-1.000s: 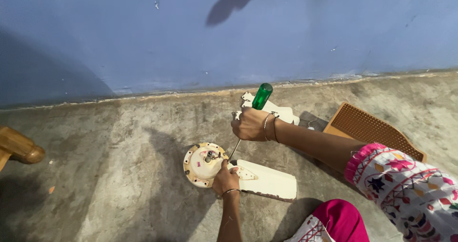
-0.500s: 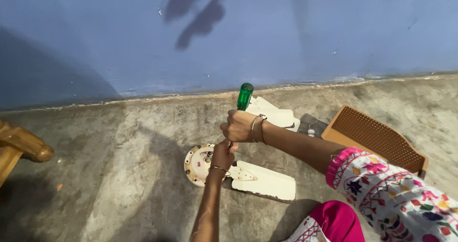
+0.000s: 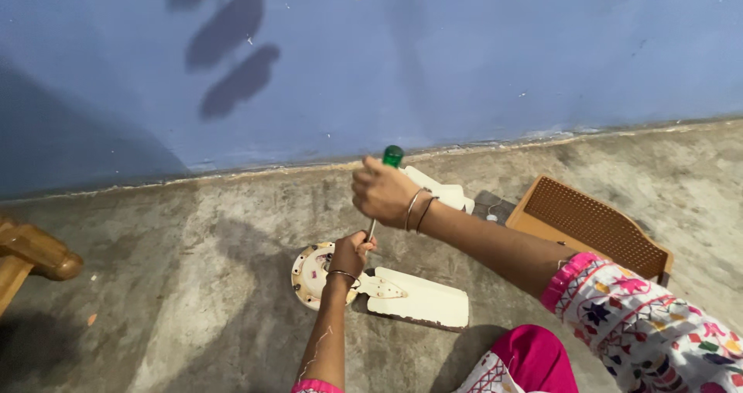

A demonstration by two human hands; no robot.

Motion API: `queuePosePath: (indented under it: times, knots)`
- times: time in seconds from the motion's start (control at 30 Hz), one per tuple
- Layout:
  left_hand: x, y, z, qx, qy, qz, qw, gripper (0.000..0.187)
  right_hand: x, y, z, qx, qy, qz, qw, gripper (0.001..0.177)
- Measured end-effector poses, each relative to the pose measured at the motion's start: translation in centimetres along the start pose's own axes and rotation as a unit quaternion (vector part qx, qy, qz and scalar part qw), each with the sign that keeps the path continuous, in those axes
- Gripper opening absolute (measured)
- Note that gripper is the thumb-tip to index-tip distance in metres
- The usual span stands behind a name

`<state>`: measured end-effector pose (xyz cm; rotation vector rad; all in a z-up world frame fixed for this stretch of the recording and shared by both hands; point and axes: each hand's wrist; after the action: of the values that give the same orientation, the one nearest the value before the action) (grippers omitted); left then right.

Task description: The person uses a screwdriver to remove screws from the central hub of an electric fan, detaching the fan blades one by one. The removed screws are placed into a nearby basket.

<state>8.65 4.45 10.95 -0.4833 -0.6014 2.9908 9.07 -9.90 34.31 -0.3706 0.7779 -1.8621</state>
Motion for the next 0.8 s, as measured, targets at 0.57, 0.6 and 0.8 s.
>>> queuePosePath:
  times: [0.57,0.6,0.8]
  knots:
    - [1.6,-1.9,2.8,-0.116,-0.066,-0.036,0.99,0.009,-1.1,-1.3,-1.8,-0.68,0.472,0.334,0.45,0.022]
    - [1.5,-2.2,2.8,-0.143,-0.101,-0.059,0.983,0.011,-1.1,-1.3,-2.0,-0.696,0.475,0.337,0.42,0.024]
    - [2.0,-3.8,0.9,-0.335,0.163,0.112,0.921,0.07,-1.5,-0.9,-2.4,-0.695,0.479,0.365,0.393,0.027]
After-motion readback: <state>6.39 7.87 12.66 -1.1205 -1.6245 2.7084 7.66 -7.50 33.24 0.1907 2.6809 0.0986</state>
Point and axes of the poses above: each hand's wrist, its own x-axis away from the middle knuckle, its own y-axis out of the palm, z = x × y, and after that the axes turned 2 degrees about y, right-handed
